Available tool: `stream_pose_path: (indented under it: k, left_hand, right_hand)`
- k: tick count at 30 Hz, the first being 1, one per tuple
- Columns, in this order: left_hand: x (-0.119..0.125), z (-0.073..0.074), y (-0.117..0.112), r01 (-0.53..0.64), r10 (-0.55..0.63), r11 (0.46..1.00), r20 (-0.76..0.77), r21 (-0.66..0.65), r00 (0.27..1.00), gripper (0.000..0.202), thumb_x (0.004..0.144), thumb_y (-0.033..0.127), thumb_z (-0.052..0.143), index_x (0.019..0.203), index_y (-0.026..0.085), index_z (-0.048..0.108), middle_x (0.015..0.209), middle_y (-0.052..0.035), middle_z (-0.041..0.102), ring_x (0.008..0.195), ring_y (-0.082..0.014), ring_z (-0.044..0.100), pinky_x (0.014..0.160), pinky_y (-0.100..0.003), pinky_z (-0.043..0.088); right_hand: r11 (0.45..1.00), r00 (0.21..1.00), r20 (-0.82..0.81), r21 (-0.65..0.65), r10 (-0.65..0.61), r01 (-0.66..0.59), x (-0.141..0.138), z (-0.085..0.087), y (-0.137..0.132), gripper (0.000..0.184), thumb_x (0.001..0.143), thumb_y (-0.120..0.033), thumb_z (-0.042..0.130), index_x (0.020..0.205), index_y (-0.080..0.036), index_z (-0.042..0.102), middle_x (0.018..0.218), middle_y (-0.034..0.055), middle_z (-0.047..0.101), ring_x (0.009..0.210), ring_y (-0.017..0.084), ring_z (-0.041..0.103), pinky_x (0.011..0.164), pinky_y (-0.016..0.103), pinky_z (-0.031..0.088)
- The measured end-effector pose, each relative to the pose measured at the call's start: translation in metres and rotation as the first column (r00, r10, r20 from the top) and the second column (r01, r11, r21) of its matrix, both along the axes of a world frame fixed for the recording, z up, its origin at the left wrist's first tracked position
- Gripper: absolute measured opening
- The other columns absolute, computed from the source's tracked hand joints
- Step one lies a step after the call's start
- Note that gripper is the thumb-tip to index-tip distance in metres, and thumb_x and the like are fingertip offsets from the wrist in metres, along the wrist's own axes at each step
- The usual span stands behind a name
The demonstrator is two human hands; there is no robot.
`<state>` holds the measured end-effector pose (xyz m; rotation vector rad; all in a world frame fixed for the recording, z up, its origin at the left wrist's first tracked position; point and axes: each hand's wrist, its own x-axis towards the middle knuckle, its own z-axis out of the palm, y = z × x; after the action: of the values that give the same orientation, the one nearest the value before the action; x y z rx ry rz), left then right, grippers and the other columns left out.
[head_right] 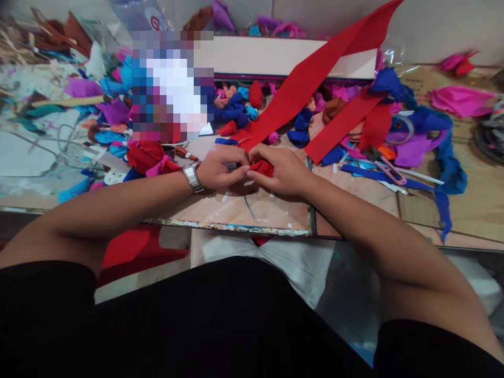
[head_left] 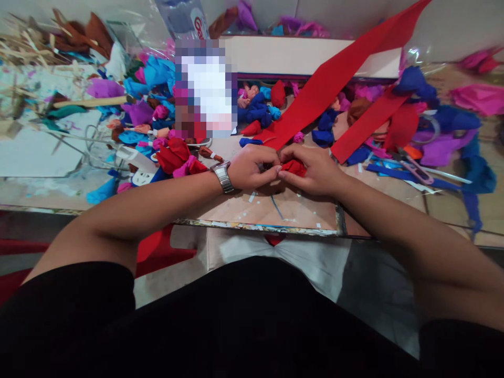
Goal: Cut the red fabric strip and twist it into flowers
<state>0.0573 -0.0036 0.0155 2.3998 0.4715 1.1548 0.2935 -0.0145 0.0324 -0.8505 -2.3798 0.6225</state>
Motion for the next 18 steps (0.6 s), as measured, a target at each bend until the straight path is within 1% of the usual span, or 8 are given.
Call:
stream_pose_path:
  k: [5,9,18]
  left_hand:
    - [0.0001,0.0009,-0.0007,0.002,-0.002,1.000,0.008,-0.002,1.000,0.036,0.103,0.037,0.062,0.077,0.014,0.070,0.069,-0.0034,0.068,0.062,-0.0080,0.060,0.062,-0.021,0.042]
    - [0.0004,0.0008,-0.0010,0.009,-0.009,1.000,0.017,-0.001,1.000,0.034,0.103,0.035,0.063,0.077,0.014,0.070,0.069,-0.0030,0.068,0.062,-0.0078,0.059,0.062,-0.021,0.042]
    - [-0.0004,-0.0011,0.0005,0.001,-0.001,1.000,-0.003,-0.020,1.000,0.041,0.105,0.042,0.060,0.076,0.015,0.071,0.068,-0.0032,0.066,0.062,-0.0089,0.058,0.063,-0.022,0.043]
  right_hand:
    - [1.000,1.000,-0.009,0.005,0.001,-0.001,0.0002,-0.0006,0.0001,0.042,0.099,-0.058,0.065,0.114,-0.019,0.068,0.106,0.0075,0.074,0.093,0.021,0.067,0.083,0.032,0.045]
    - [1.000,1.000,-0.008,0.000,0.002,-0.002,-0.0001,0.0010,-0.0003,0.041,0.099,-0.058,0.064,0.113,-0.019,0.068,0.104,0.0066,0.074,0.090,0.019,0.066,0.082,0.031,0.044]
    - [1.000,1.000,0.007,-0.023,-0.010,0.011,0.0000,0.0004,-0.0006,0.044,0.098,-0.060,0.064,0.115,-0.020,0.069,0.107,0.0074,0.074,0.092,0.021,0.065,0.083,0.032,0.043]
